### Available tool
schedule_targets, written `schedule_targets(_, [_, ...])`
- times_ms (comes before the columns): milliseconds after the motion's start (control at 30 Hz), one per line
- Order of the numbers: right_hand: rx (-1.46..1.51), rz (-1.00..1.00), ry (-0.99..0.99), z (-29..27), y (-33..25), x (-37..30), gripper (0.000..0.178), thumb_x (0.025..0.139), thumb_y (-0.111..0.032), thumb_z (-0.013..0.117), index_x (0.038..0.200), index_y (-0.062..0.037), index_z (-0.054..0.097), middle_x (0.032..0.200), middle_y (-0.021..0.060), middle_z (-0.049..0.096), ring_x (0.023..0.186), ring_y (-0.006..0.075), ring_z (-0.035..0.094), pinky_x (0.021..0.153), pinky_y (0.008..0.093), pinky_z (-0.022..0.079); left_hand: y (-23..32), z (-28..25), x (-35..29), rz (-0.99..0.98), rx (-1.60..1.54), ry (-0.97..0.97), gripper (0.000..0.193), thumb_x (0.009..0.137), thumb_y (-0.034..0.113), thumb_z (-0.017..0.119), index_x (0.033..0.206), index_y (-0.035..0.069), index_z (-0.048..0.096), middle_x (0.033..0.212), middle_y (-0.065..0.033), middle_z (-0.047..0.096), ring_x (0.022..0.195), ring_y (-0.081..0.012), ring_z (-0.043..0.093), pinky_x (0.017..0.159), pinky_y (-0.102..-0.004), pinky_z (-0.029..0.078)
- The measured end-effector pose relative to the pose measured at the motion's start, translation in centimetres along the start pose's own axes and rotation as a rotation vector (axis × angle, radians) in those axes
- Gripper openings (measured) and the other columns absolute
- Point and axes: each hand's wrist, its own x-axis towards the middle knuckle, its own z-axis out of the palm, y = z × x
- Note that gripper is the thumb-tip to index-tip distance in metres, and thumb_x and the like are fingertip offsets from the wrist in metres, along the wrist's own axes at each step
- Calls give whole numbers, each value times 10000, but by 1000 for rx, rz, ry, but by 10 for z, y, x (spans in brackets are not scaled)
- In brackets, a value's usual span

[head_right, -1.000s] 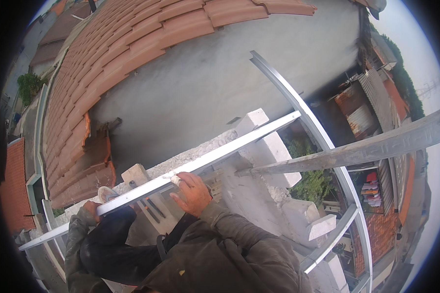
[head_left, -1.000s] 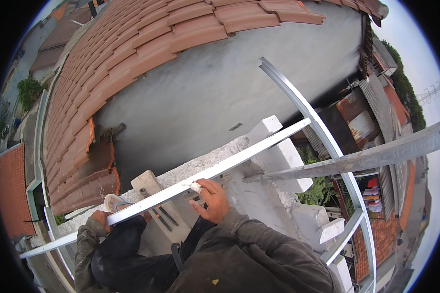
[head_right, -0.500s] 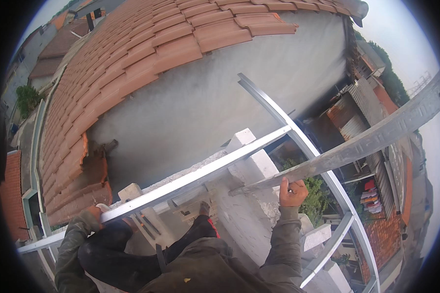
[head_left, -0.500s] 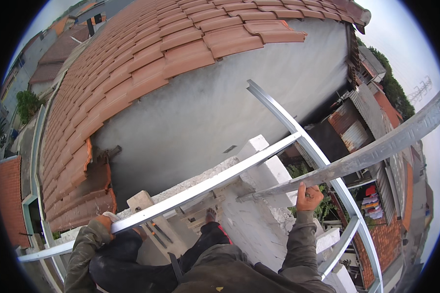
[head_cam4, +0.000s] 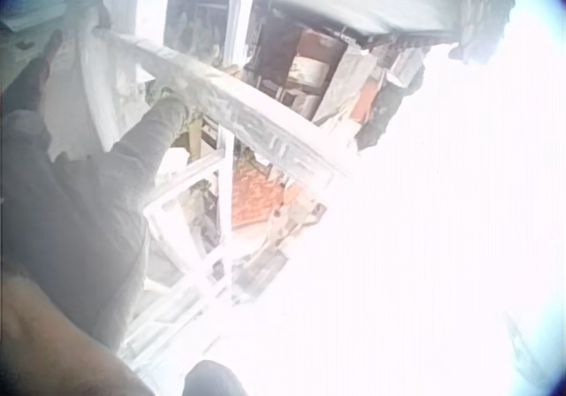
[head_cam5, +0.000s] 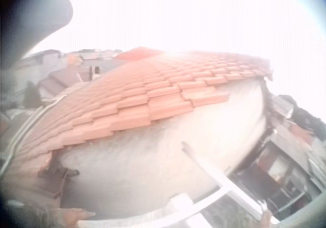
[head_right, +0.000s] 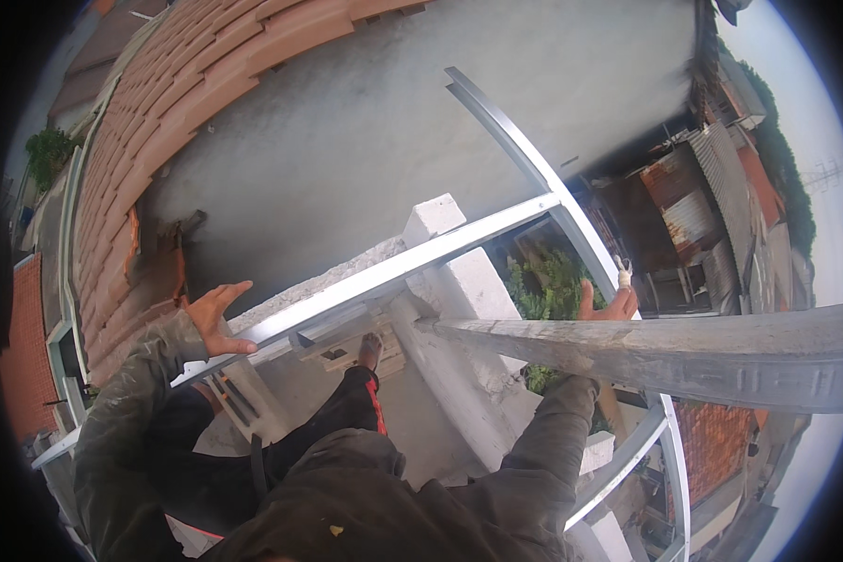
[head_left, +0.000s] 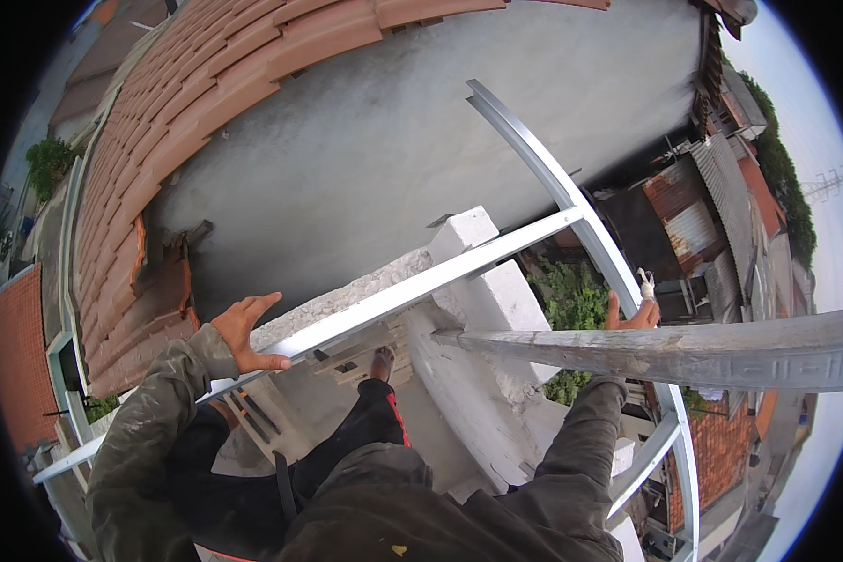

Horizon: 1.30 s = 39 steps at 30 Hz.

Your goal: The person positions and secures a long metal frame onto a roof structure using a hammer. They repeatedly adjust the frame's alignment and tap it into place while standing on the roof.

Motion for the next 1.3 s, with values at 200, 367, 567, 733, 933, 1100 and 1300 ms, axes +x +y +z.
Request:
schedule_targets(200, [-238,-249,-290,95,32,73,696,809,-489,721,1290,-36,502,1301,175,528,1239,352,482,1014,489,401,45,58,99,-64,-152,-234,764,683,359,774,1332,25,549,1132,-254,661,1069,-376,645,955,-408,510])
schedule_targets(367, [-356,-204,-281,137,43,89,518,890,-466,640,1178,-53,520,1154,146,587,1046,342,602,845,479,495,51,64,112,-44,-139,-188,604,652,218,699,1220,23,640,1018,-239,695,982,-364,677,903,-394,534])
schedule_targets(567, [-404,-262,-211,162,61,97,479,902,-513,608,1072,-71,534,1023,121,641,919,345,650,726,482,534,48,71,114,6,-163,-156,613,638,182,693,1227,21,635,1034,-240,693,984,-367,676,914,-392,529])
schedule_targets(733, [-390,-297,-198,169,72,104,485,906,-557,578,944,-75,528,884,139,655,815,362,669,667,493,534,56,61,116,6,-163,-169,592,641,180,677,1212,30,643,1017,-231,697,966,-367,680,893,-395,534])
schedule_targets(933, [-350,-264,-276,171,79,113,518,916,-581,549,890,-64,566,853,188,673,770,388,673,662,502,532,62,61,117,20,-204,-139,549,645,176,636,1175,34,667,983,-253,690,931,-397,671,871,-432,530])
schedule_targets(1100, [-331,-272,-282,169,76,115,509,915,-571,558,888,-63,563,837,190,671,761,393,671,661,502,533,65,64,117,46,-165,-102,560,643,164,630,1188,35,659,1001,-256,684,944,-402,664,888,-437,521])
schedule_targets(1300, [-344,-289,-269,162,64,107,463,909,-510,602,998,-61,529,954,157,649,883,363,662,689,489,541,65,62,113,87,-143,-44,506,636,195,663,1101,-4,677,918,-244,688,850,-395,673,802,-419,535])
